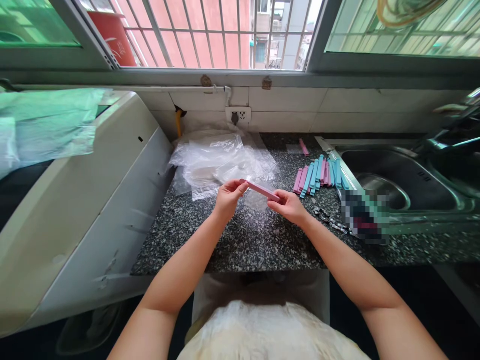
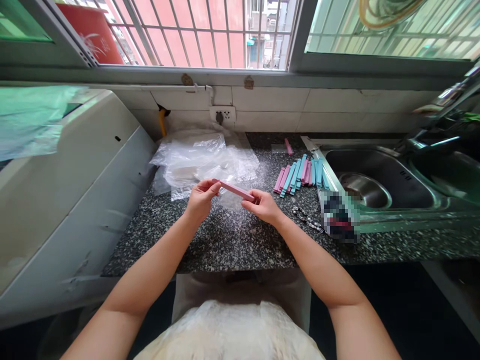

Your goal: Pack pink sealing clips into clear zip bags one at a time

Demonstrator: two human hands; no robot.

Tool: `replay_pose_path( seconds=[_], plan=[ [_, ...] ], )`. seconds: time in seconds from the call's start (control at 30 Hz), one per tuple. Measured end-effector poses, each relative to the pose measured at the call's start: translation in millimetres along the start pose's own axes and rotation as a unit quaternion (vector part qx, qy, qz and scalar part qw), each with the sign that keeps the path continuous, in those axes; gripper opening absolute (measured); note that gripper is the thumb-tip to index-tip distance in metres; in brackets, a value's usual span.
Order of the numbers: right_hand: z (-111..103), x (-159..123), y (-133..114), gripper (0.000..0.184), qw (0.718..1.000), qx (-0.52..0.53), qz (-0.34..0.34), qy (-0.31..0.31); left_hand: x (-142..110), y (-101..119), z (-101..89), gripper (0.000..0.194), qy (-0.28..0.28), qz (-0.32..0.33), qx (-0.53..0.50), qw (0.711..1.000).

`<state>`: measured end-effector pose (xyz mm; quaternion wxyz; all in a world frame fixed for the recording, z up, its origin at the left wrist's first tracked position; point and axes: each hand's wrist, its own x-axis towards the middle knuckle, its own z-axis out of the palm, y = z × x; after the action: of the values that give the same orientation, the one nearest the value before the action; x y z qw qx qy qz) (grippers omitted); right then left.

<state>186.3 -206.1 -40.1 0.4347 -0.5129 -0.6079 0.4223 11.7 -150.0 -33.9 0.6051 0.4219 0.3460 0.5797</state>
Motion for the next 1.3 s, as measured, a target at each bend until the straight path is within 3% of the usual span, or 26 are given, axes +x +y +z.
replay_pose_path(
  seconds=[0.17,0.47,0.6,0.83,1.0,1.3],
  plan=[
    [-0.5,0.4,4.1,0.029,0.995,-0.017,-0.047,0.082,0.5,-1.2,-1.0,0.026,0.002,0.001,0.005,1.000],
    [-1.5,-4.1,1.0,0.012,0.950,-0.242,-0.159,0.114,-1.0,-2.6,2.3,0.029,-0.005,0.006,0.017,1.000],
    [-0.5,-5.2,-0.2,0.009,0.941,-0.275,-0.152,0.128,-2.3,-3.6,4.6,0.031,-0.007,0.002,0.052,0.999],
    [-2.2,-4.9,-0.6,0.014,0.935,-0.268,-0.168,0.160,-5.1,-3.7,4.1,0.026,-0.061,-0.021,0.169,0.984],
    [-7.9,-2.4,-5.0,0.015,0.929,-0.272,-0.172,0.181,-2.2,0.9,11.1,0.027,-0.057,-0.041,0.162,0.984],
    [-25.2,7.6,-17.0,0.008,0.923,-0.318,-0.118,0.183,19.5,6.2,31.9,0.022,-0.087,-0.031,0.166,0.982]
  ],
)
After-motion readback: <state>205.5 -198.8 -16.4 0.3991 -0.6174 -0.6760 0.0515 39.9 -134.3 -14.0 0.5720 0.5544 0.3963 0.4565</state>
